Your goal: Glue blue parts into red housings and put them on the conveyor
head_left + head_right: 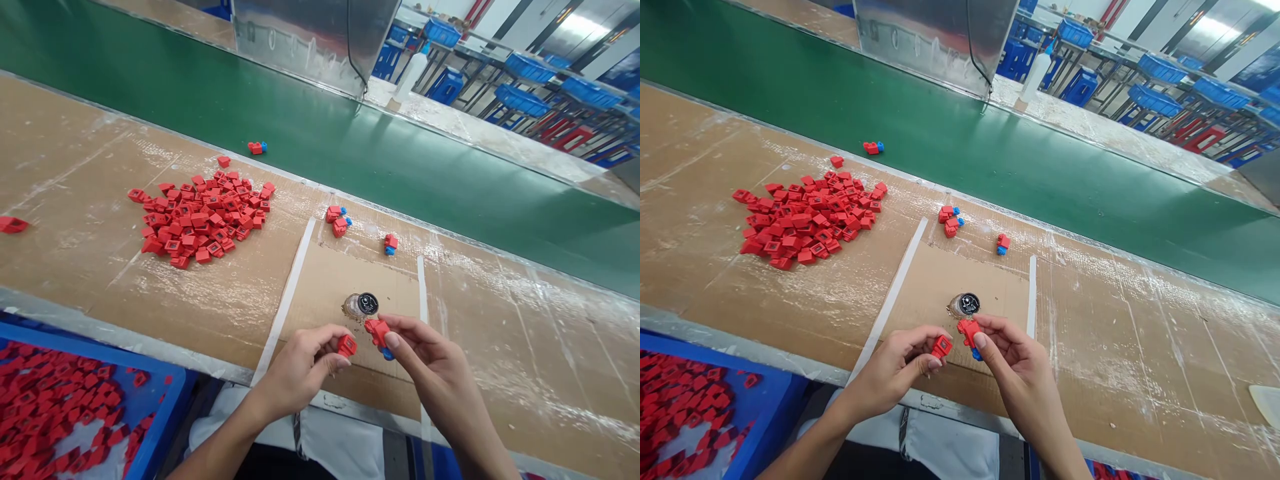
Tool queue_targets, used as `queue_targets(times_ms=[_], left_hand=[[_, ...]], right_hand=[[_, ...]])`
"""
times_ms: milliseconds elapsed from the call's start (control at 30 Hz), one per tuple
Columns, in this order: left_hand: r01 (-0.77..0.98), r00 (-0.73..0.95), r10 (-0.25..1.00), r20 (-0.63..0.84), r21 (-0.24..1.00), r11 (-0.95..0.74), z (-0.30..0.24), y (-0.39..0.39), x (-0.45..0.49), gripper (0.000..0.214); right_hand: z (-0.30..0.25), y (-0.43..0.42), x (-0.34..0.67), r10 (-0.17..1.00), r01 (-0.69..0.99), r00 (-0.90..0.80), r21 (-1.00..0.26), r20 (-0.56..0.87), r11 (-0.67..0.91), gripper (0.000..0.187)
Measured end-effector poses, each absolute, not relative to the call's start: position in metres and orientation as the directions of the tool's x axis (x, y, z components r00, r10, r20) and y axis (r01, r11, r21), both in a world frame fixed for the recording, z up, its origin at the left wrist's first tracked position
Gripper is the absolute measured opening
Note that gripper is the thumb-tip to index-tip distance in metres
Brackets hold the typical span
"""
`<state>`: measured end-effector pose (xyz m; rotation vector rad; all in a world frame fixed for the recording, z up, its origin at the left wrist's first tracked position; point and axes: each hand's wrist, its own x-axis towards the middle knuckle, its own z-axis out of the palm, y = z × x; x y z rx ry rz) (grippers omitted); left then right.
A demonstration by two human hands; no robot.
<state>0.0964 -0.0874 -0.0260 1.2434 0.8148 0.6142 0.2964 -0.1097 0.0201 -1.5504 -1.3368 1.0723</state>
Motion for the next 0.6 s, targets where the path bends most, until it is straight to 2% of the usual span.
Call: queue_targets(times_ms=[100, 200, 300, 600], left_hand=[[0.013, 0.591, 0.779, -0.208, 0.968, 0.249, -0.027, -0.087, 0.096, 0.023], [0.001, 0.589, 0.784, -0.197, 0.970, 0.243, -0.026, -0.087, 0.096, 0.022], [0.006, 0.583, 0.789, -0.191, 0.973, 0.231, -0.024, -0.086, 0.096, 0.022], [0.020, 0.589, 0.791, -0.163, 0.982, 0.187, -0.022, -0.085, 0.097, 0.029]], right_hand=[[0.015, -0.116, 0.295, 0.999, 0.374, 0.039, -0.926, -0.025, -0.038, 0.021], [0.010, -0.121, 0.293, 0.995, 0.511, -0.024, -0.855, 0.094, 0.093, 0.018], [0.010, -0.124, 0.291, 0.981, 0.573, -0.084, -0.797, 0.176, 0.192, 0.018], [0.013, -0.123, 0.286, 0.965, 0.620, -0.136, -0.740, 0.224, 0.259, 0.018]])
